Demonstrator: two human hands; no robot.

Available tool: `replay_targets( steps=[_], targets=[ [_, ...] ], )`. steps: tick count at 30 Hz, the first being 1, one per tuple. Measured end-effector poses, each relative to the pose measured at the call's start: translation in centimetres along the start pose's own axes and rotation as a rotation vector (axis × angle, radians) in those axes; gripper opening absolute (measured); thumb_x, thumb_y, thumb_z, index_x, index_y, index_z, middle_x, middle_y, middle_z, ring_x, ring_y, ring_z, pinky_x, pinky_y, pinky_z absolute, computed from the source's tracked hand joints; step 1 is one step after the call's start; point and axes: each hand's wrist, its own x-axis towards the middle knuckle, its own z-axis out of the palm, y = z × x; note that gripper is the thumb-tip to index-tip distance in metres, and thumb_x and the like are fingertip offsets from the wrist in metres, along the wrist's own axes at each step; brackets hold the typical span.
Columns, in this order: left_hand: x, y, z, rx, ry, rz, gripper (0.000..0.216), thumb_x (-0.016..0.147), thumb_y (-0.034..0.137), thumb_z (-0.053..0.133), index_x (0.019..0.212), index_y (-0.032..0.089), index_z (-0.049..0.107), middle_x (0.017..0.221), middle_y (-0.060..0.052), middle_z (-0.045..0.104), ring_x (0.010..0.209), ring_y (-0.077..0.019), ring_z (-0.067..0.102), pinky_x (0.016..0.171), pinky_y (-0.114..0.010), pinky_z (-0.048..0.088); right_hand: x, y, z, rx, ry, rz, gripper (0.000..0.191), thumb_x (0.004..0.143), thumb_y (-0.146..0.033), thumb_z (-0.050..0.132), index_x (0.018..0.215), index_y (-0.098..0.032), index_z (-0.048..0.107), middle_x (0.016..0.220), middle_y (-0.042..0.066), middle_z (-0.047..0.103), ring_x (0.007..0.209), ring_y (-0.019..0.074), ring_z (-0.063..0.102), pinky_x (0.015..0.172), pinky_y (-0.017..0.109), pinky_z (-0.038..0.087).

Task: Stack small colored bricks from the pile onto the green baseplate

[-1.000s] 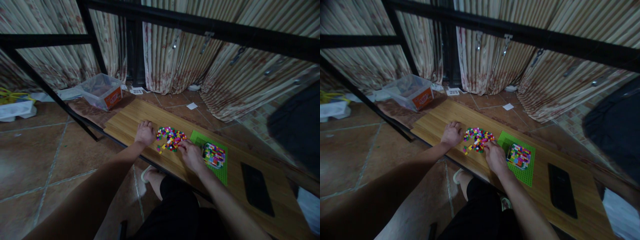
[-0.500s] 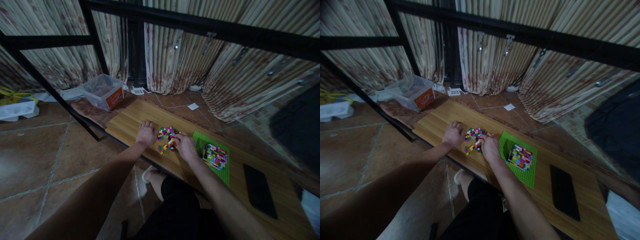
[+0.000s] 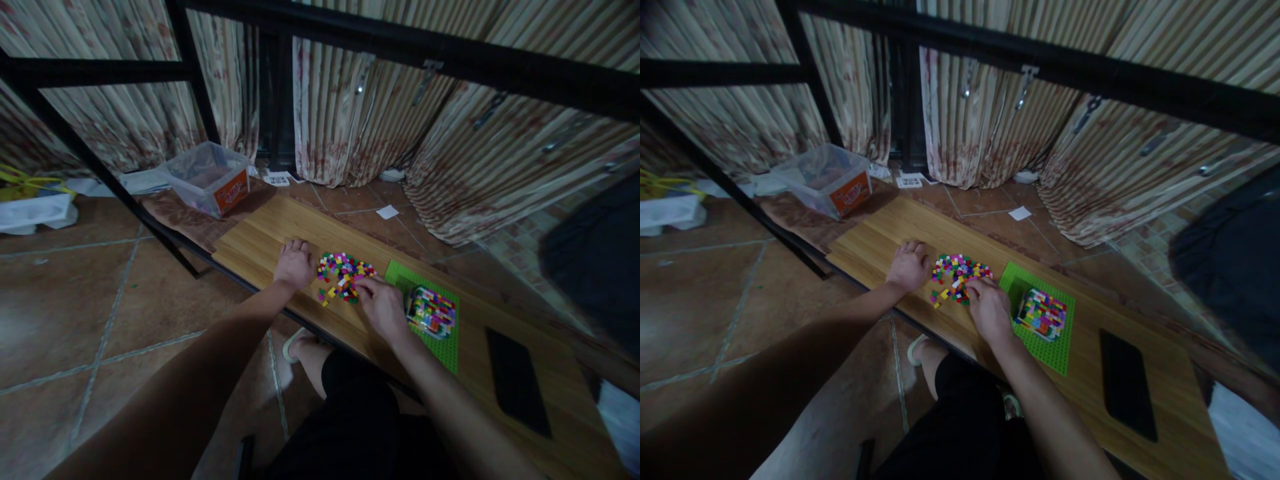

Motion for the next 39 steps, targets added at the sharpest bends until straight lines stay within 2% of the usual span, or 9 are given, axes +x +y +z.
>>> replay_targets(
  steps=[6, 10, 17, 24, 28, 34, 39],
  targets=[
    [-0.1, 0.0, 0.0, 0.005, 0.005, 0.013, 0.035, 0.09, 0.028, 0.041, 0.115, 0.015, 0.062, 0.121, -0.013, 0.062, 0.117, -0.0293, 0.052, 0.103, -0.044, 0.039, -1.7, 0.0, 0.7, -0.073, -0.12, -0.044, 0.019, 0.09, -0.023, 0.054, 0.092, -0.021, 0.073, 0.095, 0.005, 0.069, 0.09, 0.0183, 0.063, 0.084, 0.029, 0.047],
    [-0.1, -0.1, 0.1, 0.01, 0.011, 0.013, 0.035, 0.09, 0.028, 0.042, 0.116, 0.015, 0.061, 0.122, -0.012, 0.061, 0.118, -0.0291, 0.052, 0.104, -0.044, 0.038, -1.8, -0.2, 1.1, -0.165, -0.136, -0.045, 0.017, 0.09, -0.024, 0.055, 0.093, -0.022, 0.072, 0.097, 0.005, 0.066, 0.089, 0.0189, 0.061, 0.083, 0.03, 0.046],
    [-0.1, 0.0, 0.1, 0.004, 0.007, 0.003, 0.035, 0.09, 0.028, 0.042, 0.116, 0.014, 0.06, 0.121, -0.014, 0.061, 0.117, -0.0292, 0.051, 0.103, -0.044, 0.038, -2.0, -0.8, 0.3, -0.227, -0.203, -0.101, 0.018, 0.09, -0.02, 0.055, 0.094, -0.02, 0.072, 0.098, 0.006, 0.066, 0.099, 0.0209, 0.059, 0.087, 0.03, 0.046],
    [-0.1, 0.0, 0.0, 0.009, 0.01, 0.005, 0.034, 0.09, 0.028, 0.041, 0.114, 0.014, 0.061, 0.119, -0.014, 0.061, 0.115, -0.0298, 0.051, 0.102, -0.045, 0.04, -2.0, -1.2, 1.0, -0.295, -0.232, -0.099, 0.022, 0.092, -0.02, 0.051, 0.095, -0.022, 0.073, 0.1, 0.006, 0.067, 0.099, 0.0217, 0.059, 0.086, 0.03, 0.046],
    [-0.1, 0.0, 0.0, 0.026, 0.02, 0.015, 0.034, 0.09, 0.028, 0.041, 0.114, 0.014, 0.061, 0.12, -0.013, 0.061, 0.114, -0.0297, 0.052, 0.101, -0.044, 0.04, -2.1, -1.0, 1.0, -0.269, -0.194, -0.098, 0.022, 0.093, -0.019, 0.048, 0.096, -0.022, 0.07, 0.1, 0.006, 0.067, 0.098, 0.0204, 0.06, 0.084, 0.029, 0.045],
    [0.0, 0.0, 0.0, 0.036, 0.01, 0.019, 0.033, 0.09, 0.028, 0.041, 0.113, 0.015, 0.061, 0.118, -0.013, 0.062, 0.115, -0.0288, 0.052, 0.101, -0.043, 0.04, -1.2, -0.5, 0.7, -0.114, -0.031, -0.101, 0.022, 0.093, -0.019, 0.045, 0.095, -0.019, 0.066, 0.095, 0.007, 0.068, 0.09, 0.0194, 0.061, 0.083, 0.03, 0.045],
    [0.0, -0.1, 0.1, 0.043, 0.002, 0.011, 0.034, 0.09, 0.028, 0.043, 0.115, 0.015, 0.061, 0.119, -0.013, 0.062, 0.115, -0.0284, 0.052, 0.101, -0.043, 0.04, 0.2, -0.5, 0.9, -0.098, 0.064, -0.086, 0.024, 0.092, -0.017, 0.046, 0.094, -0.018, 0.069, 0.091, 0.007, 0.069, 0.086, 0.0195, 0.062, 0.082, 0.029, 0.046]
  ],
)
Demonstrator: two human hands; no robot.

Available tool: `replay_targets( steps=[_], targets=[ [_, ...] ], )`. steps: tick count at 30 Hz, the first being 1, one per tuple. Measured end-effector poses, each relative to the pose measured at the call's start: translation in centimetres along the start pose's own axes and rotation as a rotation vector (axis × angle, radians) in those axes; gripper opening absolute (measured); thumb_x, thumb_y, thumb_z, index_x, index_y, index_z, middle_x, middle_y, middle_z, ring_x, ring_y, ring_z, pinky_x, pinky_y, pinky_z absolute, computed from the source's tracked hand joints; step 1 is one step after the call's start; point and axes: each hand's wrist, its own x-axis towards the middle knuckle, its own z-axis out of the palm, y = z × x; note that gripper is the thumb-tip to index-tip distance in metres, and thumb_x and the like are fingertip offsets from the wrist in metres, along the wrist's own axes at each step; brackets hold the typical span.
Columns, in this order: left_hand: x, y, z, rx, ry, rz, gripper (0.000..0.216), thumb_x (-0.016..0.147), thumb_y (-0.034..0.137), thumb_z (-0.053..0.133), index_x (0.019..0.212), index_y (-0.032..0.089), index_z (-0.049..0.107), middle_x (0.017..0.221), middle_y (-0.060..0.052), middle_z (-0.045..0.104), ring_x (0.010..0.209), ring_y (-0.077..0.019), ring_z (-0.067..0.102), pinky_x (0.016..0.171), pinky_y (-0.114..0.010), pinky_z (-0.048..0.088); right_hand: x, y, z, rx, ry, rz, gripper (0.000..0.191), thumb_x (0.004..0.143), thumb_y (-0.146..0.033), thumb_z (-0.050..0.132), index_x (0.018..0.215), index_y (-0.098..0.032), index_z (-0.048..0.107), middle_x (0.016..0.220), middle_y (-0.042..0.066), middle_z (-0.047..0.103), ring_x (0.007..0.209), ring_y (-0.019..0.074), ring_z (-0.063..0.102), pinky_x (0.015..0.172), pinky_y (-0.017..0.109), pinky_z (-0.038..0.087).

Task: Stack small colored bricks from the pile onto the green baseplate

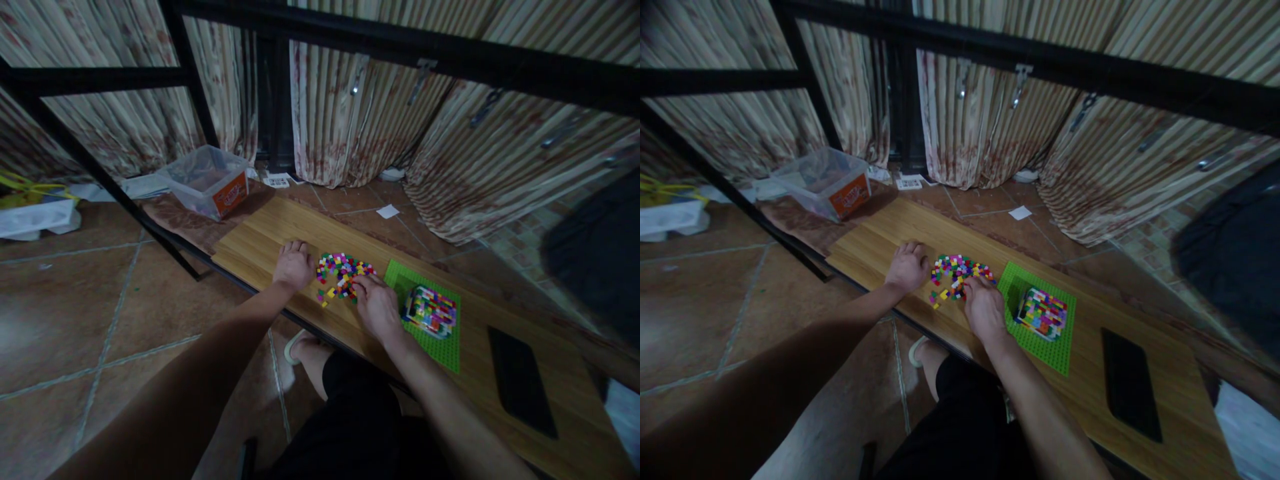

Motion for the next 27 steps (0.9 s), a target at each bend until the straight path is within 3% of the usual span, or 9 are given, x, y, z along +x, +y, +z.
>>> replay_targets(
  steps=[11, 21, 27],
  targets=[
    [0.0, -0.1, 0.3, -0.027, 0.029, 0.007, 0.034, 0.089, 0.028, 0.044, 0.115, 0.014, 0.061, 0.12, -0.013, 0.062, 0.116, -0.0288, 0.052, 0.102, -0.044, 0.04, 2.3, -0.4, 1.0, -0.048, -0.088, -0.014, 0.024, 0.092, -0.019, 0.05, 0.098, -0.019, 0.073, 0.101, 0.008, 0.07, 0.094, 0.0208, 0.063, 0.089, 0.031, 0.046],
    [0.0, -0.1, 0.4, -0.029, 0.025, 0.003, 0.033, 0.09, 0.027, 0.043, 0.114, 0.015, 0.061, 0.12, -0.012, 0.061, 0.115, -0.0283, 0.051, 0.102, -0.044, 0.04, 1.4, 0.5, 1.1, -0.022, -0.018, -0.02, 0.027, 0.094, -0.022, 0.048, 0.104, -0.019, 0.072, 0.104, 0.01, 0.069, 0.095, 0.0222, 0.062, 0.089, 0.034, 0.048],
    [0.0, -0.1, 0.5, -0.036, 0.033, 0.009, 0.033, 0.09, 0.027, 0.043, 0.115, 0.015, 0.061, 0.12, -0.012, 0.061, 0.117, -0.0284, 0.051, 0.102, -0.043, 0.039, 0.8, -0.7, 0.6, 0.01, -0.154, -0.231, 0.028, 0.092, -0.019, 0.049, 0.109, -0.023, 0.071, 0.11, 0.007, 0.064, 0.103, 0.0213, 0.057, 0.093, 0.033, 0.046]
  ],
)
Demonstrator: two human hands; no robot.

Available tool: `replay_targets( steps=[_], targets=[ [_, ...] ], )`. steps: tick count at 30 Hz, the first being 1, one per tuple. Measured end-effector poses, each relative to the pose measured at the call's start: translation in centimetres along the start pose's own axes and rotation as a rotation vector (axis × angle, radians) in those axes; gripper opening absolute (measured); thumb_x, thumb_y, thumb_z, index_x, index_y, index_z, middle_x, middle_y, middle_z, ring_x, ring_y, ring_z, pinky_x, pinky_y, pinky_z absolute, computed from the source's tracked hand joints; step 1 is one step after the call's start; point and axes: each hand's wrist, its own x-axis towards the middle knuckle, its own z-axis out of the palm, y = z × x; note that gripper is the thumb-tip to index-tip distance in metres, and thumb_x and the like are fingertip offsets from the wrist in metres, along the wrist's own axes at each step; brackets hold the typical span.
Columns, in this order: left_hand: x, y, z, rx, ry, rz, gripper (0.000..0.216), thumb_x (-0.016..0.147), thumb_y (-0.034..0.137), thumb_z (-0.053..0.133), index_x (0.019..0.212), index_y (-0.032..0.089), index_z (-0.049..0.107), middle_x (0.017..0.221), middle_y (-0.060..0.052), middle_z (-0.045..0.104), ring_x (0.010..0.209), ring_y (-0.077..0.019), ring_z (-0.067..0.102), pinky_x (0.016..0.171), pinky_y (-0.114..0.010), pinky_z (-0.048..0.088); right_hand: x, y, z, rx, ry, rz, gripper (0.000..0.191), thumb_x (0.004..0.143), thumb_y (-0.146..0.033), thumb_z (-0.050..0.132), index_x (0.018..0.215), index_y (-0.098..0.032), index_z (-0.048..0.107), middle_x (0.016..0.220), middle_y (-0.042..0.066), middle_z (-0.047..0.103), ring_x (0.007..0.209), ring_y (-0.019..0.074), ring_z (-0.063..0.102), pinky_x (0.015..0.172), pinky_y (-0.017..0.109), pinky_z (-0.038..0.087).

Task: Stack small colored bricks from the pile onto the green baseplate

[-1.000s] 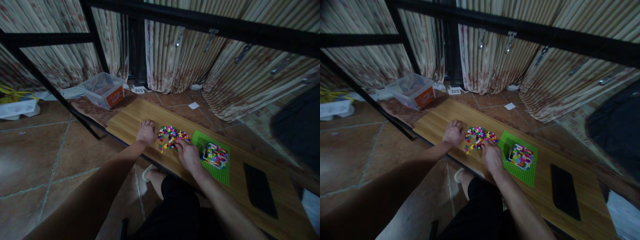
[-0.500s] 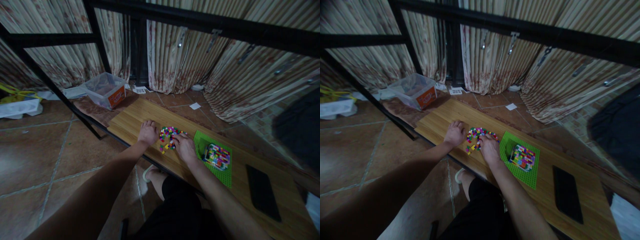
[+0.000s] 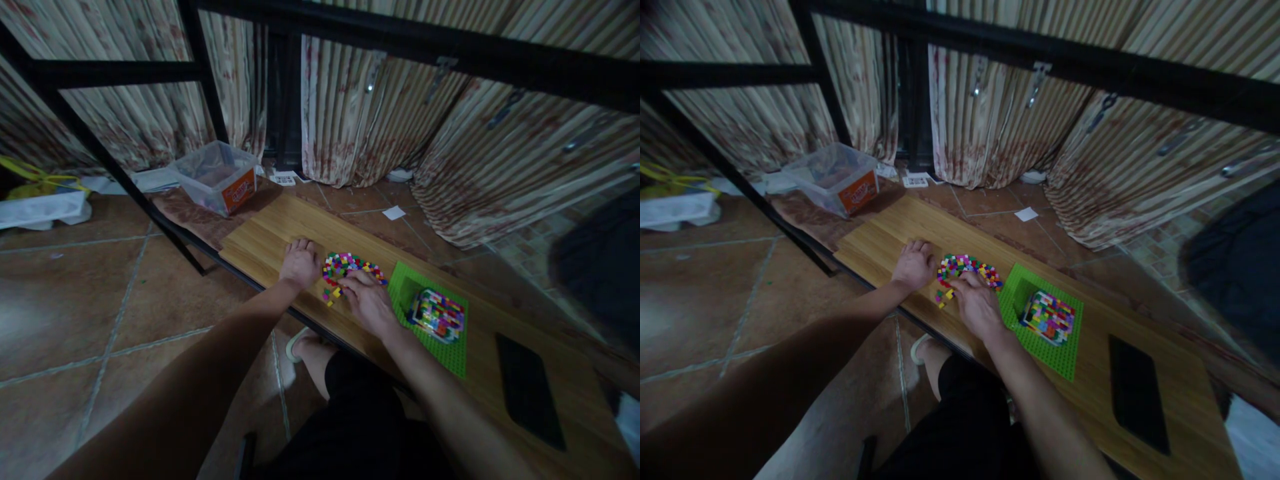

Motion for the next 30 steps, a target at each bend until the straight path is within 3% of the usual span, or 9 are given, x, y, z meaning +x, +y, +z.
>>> replay_targets(
  steps=[7, 16, 21, 26, 30],
  targets=[
    [0.0, -0.1, 0.1, 0.001, 0.008, 0.0, 0.033, 0.09, 0.027, 0.042, 0.114, 0.015, 0.061, 0.12, -0.013, 0.061, 0.116, -0.0283, 0.051, 0.102, -0.044, 0.039, 0.0, -0.3, 0.2, -0.024, -0.098, -0.05, 0.025, 0.088, -0.018, 0.056, 0.107, -0.024, 0.071, 0.114, 0.008, 0.059, 0.108, 0.0232, 0.052, 0.095, 0.036, 0.045],
    [0.0, 0.0, -0.2, -0.001, -0.015, -0.007, 0.034, 0.089, 0.028, 0.042, 0.114, 0.015, 0.061, 0.12, -0.013, 0.061, 0.116, -0.0284, 0.051, 0.102, -0.043, 0.04, 0.0, -0.4, 0.0, -0.012, -0.082, -0.071, 0.016, 0.089, -0.018, 0.055, 0.099, -0.02, 0.067, 0.111, 0.009, 0.062, 0.104, 0.0235, 0.054, 0.095, 0.037, 0.045],
    [0.0, 0.2, -0.5, -0.004, -0.028, -0.008, 0.034, 0.089, 0.028, 0.042, 0.115, 0.015, 0.061, 0.121, -0.014, 0.061, 0.116, -0.0288, 0.051, 0.102, -0.044, 0.039, -0.8, -0.5, -0.4, 0.187, -0.02, 0.084, 0.016, 0.091, -0.022, 0.05, 0.1, -0.021, 0.063, 0.095, 0.005, 0.067, 0.09, 0.0197, 0.061, 0.082, 0.031, 0.047],
    [0.0, 0.3, -0.6, -0.003, -0.021, -0.01, 0.035, 0.09, 0.027, 0.041, 0.115, 0.014, 0.061, 0.12, -0.014, 0.061, 0.116, -0.0288, 0.051, 0.103, -0.044, 0.039, -2.1, 0.5, 0.0, 0.503, 0.114, 0.257, 0.017, 0.086, -0.027, 0.055, 0.095, -0.022, 0.068, 0.092, 0.002, 0.07, 0.079, 0.0157, 0.064, 0.076, 0.028, 0.048],
    [0.0, 0.2, -0.4, 0.003, -0.02, -0.005, 0.035, 0.09, 0.027, 0.04, 0.115, 0.014, 0.061, 0.12, -0.013, 0.062, 0.115, -0.0284, 0.051, 0.102, -0.044, 0.039, -3.2, 1.3, -0.3, 0.421, 0.092, 0.333, 0.018, 0.08, -0.022, 0.057, 0.089, -0.02, 0.072, 0.085, 0.003, 0.069, 0.07, 0.0149, 0.063, 0.07, 0.027, 0.049]
  ],
)
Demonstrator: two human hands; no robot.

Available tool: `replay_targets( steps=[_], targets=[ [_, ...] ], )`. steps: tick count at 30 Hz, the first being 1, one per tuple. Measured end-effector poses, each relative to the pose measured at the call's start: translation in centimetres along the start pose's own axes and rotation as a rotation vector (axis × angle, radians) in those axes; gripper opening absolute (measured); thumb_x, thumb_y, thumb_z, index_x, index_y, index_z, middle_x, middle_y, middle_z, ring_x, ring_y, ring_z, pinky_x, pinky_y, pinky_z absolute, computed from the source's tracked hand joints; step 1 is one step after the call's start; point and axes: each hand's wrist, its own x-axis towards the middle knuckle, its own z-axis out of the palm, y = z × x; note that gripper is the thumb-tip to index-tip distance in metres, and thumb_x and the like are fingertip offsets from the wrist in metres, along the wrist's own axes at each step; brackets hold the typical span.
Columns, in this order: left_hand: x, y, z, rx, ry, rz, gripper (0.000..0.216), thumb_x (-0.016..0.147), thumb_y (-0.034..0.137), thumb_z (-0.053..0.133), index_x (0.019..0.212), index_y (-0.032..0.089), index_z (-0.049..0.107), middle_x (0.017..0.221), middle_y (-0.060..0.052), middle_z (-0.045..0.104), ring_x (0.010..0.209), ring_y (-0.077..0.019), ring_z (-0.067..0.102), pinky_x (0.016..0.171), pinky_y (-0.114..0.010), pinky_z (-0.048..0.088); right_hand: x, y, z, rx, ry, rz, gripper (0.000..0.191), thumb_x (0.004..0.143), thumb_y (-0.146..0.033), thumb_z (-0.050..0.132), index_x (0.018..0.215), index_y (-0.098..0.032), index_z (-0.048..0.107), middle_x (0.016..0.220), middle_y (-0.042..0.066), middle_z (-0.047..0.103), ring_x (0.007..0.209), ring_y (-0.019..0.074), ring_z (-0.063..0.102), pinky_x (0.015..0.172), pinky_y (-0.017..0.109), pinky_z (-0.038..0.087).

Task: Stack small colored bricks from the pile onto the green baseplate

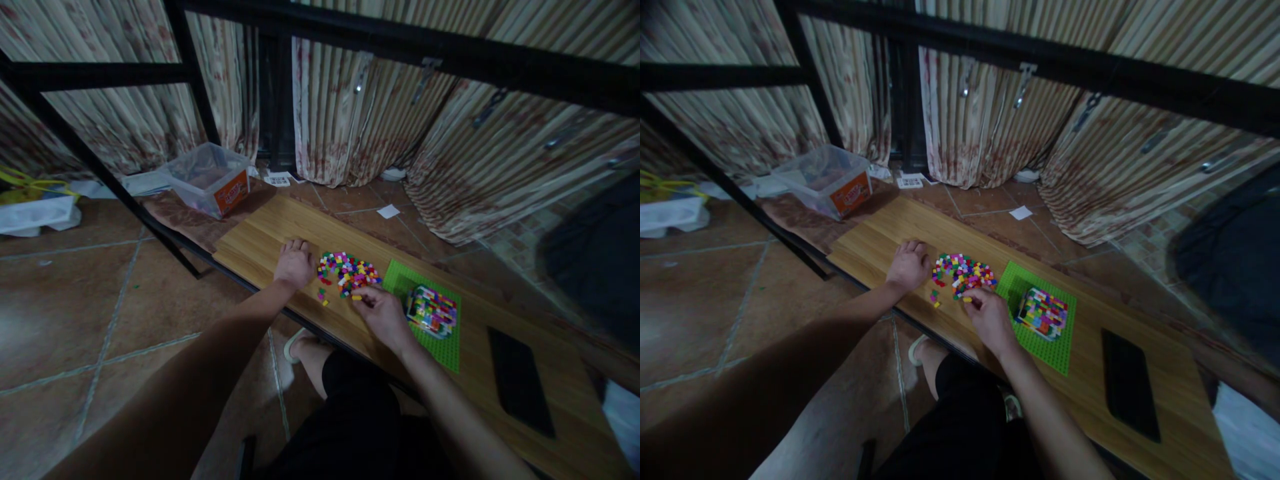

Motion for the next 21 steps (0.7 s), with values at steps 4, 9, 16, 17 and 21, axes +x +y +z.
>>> replay_targets(
  steps=[4, 9, 16, 17, 21],
  targets=[
    [0.0, 0.0, 0.0, 0.0, 0.003, 0.003, 0.035, 0.09, 0.027, 0.041, 0.116, 0.014, 0.061, 0.122, -0.013, 0.061, 0.116, -0.0287, 0.051, 0.102, -0.044, 0.039, -0.7, 0.1, -0.6, -0.246, -0.081, -0.039, 0.024, 0.075, -0.008, 0.055, 0.082, -0.021, 0.073, 0.087, 0.004, 0.07, 0.072, 0.0151, 0.064, 0.074, 0.028, 0.049],
    [0.0, 0.0, -0.1, 0.003, -0.001, -0.004, 0.034, 0.09, 0.028, 0.042, 0.114, 0.015, 0.061, 0.122, -0.013, 0.061, 0.117, -0.0285, 0.051, 0.103, -0.043, 0.039, -1.0, -0.2, -0.3, -0.275, -0.068, 0.011, 0.03, 0.07, -0.006, 0.058, 0.093, -0.021, 0.072, 0.088, 0.004, 0.071, 0.074, 0.0163, 0.064, 0.072, 0.028, 0.05],
    [0.1, 0.0, 0.0, -0.021, -0.01, -0.008, 0.035, 0.089, 0.028, 0.043, 0.117, 0.017, 0.06, 0.123, -0.013, 0.06, 0.12, -0.0287, 0.048, 0.104, -0.045, 0.038, -2.3, 0.5, 0.1, -0.027, 0.041, 0.122, 0.017, 0.075, -0.025, 0.063, 0.09, -0.02, 0.069, 0.084, 0.003, 0.069, 0.072, 0.0164, 0.064, 0.071, 0.031, 0.051],
    [0.1, 0.0, -0.1, -0.023, -0.011, -0.011, 0.035, 0.089, 0.028, 0.044, 0.117, 0.017, 0.061, 0.123, -0.013, 0.06, 0.12, -0.0289, 0.048, 0.104, -0.045, 0.038, -2.4, 0.5, 0.1, -0.007, 0.054, 0.116, 0.015, 0.077, -0.027, 0.062, 0.088, -0.02, 0.069, 0.086, 0.004, 0.07, 0.073, 0.0167, 0.064, 0.072, 0.031, 0.051],
    [0.1, 0.1, -0.2, -0.017, -0.011, -0.014, 0.034, 0.089, 0.027, 0.043, 0.115, 0.016, 0.061, 0.122, -0.013, 0.06, 0.117, -0.0289, 0.05, 0.103, -0.045, 0.039, -2.4, 0.6, 0.2, 0.074, 0.066, 0.108, 0.016, 0.081, -0.033, 0.059, 0.084, -0.021, 0.07, 0.092, 0.005, 0.071, 0.081, 0.0185, 0.065, 0.078, 0.033, 0.05]
  ],
)
